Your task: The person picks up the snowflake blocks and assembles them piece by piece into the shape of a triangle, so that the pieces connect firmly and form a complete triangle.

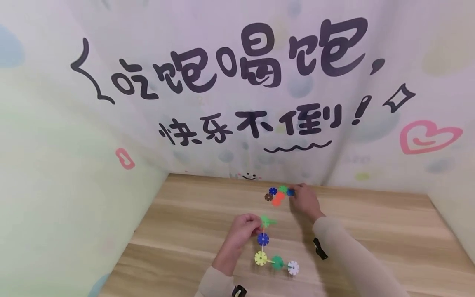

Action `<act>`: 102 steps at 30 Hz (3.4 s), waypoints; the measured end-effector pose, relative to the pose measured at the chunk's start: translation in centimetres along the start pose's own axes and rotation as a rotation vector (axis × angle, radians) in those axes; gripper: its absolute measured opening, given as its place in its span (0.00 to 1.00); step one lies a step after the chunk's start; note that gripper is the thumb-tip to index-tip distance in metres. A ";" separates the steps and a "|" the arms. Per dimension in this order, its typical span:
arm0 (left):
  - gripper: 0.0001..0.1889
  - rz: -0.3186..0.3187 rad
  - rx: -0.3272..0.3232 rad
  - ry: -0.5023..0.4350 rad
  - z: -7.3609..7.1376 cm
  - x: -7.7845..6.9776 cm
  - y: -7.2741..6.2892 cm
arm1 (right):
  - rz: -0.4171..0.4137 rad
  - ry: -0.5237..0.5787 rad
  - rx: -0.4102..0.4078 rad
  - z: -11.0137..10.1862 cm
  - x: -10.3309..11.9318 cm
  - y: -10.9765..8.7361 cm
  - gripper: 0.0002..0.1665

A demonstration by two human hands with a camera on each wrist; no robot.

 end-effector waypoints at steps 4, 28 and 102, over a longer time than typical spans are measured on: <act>0.08 -0.001 0.014 0.002 0.2 0.5 -0.5 | 0.045 0.007 0.025 0.9 -0.7 -0.9 0.14; 0.09 0.013 0.038 0.024 0.7 0.3 0.5 | 0.163 0.606 0.339 -1.2 -2.8 -8.1 0.12; 0.08 -0.032 0.008 -0.018 1.3 1.3 -0.2 | 0.022 0.225 0.146 0.2 1.0 -0.3 0.26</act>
Point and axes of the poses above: each hand's wrist, its own y-axis towards the middle knuckle, its own z-axis out of the palm, x = y × z, the point moved 8 cm from there along y, towards the middle knuckle, and after that the axes turned 14 degrees about z, right-handed, at the moved point
